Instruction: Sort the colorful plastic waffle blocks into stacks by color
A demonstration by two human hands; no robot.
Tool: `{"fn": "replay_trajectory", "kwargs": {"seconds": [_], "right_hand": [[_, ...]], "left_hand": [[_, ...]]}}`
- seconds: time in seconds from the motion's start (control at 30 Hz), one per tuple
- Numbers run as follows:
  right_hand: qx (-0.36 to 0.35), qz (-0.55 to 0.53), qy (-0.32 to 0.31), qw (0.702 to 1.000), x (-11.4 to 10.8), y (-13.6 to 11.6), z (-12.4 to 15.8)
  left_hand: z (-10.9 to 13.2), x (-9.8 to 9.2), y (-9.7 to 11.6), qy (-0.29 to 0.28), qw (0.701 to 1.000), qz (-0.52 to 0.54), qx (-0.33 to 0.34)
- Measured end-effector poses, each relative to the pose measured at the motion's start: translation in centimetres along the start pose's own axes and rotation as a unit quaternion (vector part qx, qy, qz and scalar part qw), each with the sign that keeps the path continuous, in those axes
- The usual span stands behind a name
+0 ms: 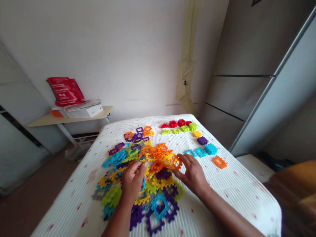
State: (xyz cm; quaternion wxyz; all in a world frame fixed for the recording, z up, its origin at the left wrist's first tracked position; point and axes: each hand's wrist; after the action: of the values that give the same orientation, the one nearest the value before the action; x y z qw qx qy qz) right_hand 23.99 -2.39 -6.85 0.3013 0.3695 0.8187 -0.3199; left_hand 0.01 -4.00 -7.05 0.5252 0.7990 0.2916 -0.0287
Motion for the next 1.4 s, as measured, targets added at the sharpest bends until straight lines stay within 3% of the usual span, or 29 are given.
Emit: {"fn": "replay_trajectory", "kwargs": {"seconds": [0.2, 0.37, 0.47, 0.63, 0.83, 1.2, 1.4], "right_hand": [[0.134, 0.181, 0.019, 0.974, -4.9, 9.0, 2.8], [0.257, 0.241, -0.027, 0.936, -8.6, 12.8, 4.2], [0.288, 0.244, -0.050, 0.924, -9.0, 13.1, 4.2], [0.293, 0.240, -0.092, 0.921, -8.0, 12.9, 3.8], [0.304, 0.260, -0.141, 0.906, -7.0, 13.1, 3.8], [0.289, 0.275, -0.143, 0.906, -6.9, 12.5, 3.7], [0.267, 0.296, -0.148, 0.905, -6.1, 13.8, 4.5]], "left_hand": [[0.0, -0.2, -1.1, 0.025, 0.999, 0.003, -0.021], [-0.1, -0.1, -1.5, 0.042, 0.998, 0.006, -0.042], [-0.3, -0.1, -0.7, 0.033, 0.999, 0.005, -0.035], [-0.5, -0.3, 0.7, 0.037, 0.999, -0.008, -0.020], [-0.4, -0.2, 0.1, 0.040, 0.999, -0.017, -0.013], [-0.3, -0.1, -0.4, 0.044, 0.999, -0.022, -0.020], [0.0, 0.3, -0.4, 0.043, 0.999, -0.033, -0.004]]}}
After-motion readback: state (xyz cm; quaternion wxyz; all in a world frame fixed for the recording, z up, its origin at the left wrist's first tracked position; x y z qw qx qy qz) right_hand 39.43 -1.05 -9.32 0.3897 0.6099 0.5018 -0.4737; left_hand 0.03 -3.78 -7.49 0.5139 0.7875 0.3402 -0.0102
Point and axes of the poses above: each hand's wrist, its own z-axis away from the middle knuckle, its own x-axis out of the palm, y = z × x, and after that the axes turned 2 degrees about y, right-handed
